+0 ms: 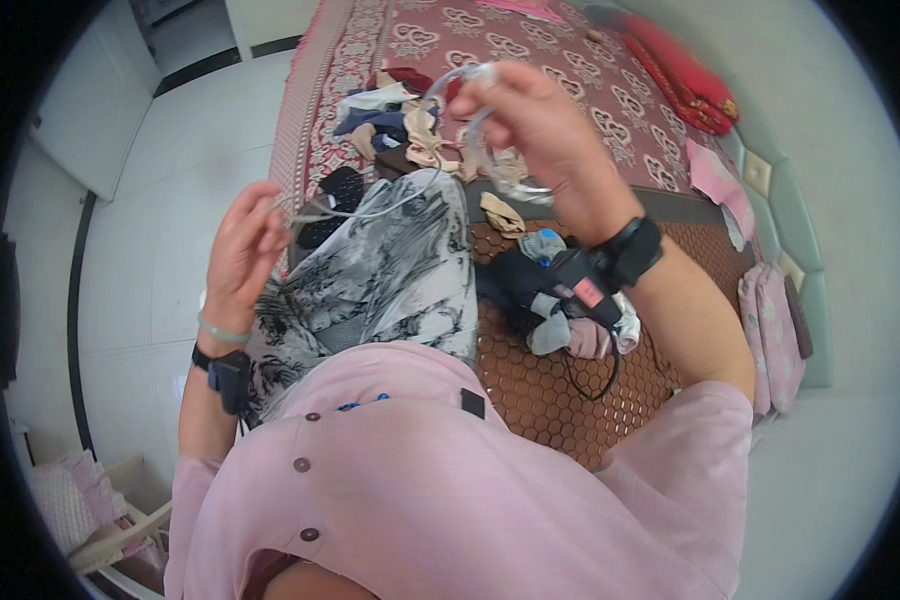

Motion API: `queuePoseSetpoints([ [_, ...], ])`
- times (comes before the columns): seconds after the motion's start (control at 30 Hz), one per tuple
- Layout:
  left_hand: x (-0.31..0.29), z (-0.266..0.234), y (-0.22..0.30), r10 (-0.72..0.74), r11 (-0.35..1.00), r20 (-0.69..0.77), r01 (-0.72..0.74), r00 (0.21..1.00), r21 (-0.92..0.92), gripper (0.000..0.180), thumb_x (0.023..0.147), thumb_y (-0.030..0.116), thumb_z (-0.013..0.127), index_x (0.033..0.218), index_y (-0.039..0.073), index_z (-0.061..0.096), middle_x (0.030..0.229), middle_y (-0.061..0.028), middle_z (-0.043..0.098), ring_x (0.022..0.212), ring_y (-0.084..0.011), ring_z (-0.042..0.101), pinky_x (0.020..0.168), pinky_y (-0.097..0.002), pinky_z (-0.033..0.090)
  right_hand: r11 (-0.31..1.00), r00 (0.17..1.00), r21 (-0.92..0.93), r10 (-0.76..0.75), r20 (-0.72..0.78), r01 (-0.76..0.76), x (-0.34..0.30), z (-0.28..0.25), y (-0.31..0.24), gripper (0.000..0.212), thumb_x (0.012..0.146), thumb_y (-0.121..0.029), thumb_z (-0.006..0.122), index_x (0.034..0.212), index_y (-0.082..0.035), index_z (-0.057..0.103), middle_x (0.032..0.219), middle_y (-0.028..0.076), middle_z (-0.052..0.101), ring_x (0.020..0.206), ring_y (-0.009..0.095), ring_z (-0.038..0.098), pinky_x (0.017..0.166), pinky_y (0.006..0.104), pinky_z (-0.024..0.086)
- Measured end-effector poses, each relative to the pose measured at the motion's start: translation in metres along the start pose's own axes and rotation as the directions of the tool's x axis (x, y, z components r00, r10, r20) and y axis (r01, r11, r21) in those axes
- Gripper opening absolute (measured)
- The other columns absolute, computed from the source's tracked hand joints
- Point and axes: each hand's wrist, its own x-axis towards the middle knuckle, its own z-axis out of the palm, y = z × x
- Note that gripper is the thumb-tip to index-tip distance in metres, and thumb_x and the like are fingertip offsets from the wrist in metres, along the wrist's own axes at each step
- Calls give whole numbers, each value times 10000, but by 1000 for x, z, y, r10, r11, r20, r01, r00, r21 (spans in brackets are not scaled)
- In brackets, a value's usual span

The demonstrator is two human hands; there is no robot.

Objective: The person folds several pairs of socks, including black, grey, and tan colored ones, while sitting on a bed covered with laundry.

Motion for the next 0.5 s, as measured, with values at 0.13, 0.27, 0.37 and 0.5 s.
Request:
queuePoseSetpoints([
  [0.13,10,67,20,16,969,189,-61,982,238,260,997,130,534,1225,7,529,821,-17,599,635,-51,491,622,-199,414,986,975,-43,169,144,-164,5,84,23,184,1012,-187,520,1087,-35,593,1007,58,691,583,38,490,539,170,413],
  [0.27,16,71,20,37,967,222,-91,974,237,280,1003,145,522,1252,17,530,854,-23,615,700,-58,552,663,-195,459,928,911,200,236,337,-314,-4,104,35,207,1017,-223,521,1066,-39,601,800,10,615,562,38,489,504,169,384],
  [0.37,22,48,8,71,975,63,-82,996,204,281,995,146,542,1251,28,540,1025,-64,648,730,-69,565,676,-206,472,929,872,119,276,404,-349,-3,83,34,240,999,-291,557,960,-63,622,723,-46,548,559,35,458,489,198,354],
  [0.5,23,3,-27,-38,985,-68,49,997,164,295,993,153,556,1254,15,545,1111,-91,646,753,-81,558,682,-210,469,973,989,-222,84,121,-56,-10,23,1,262,964,-358,607,909,-107,654,704,-70,518,567,25,453,479,193,347],
])
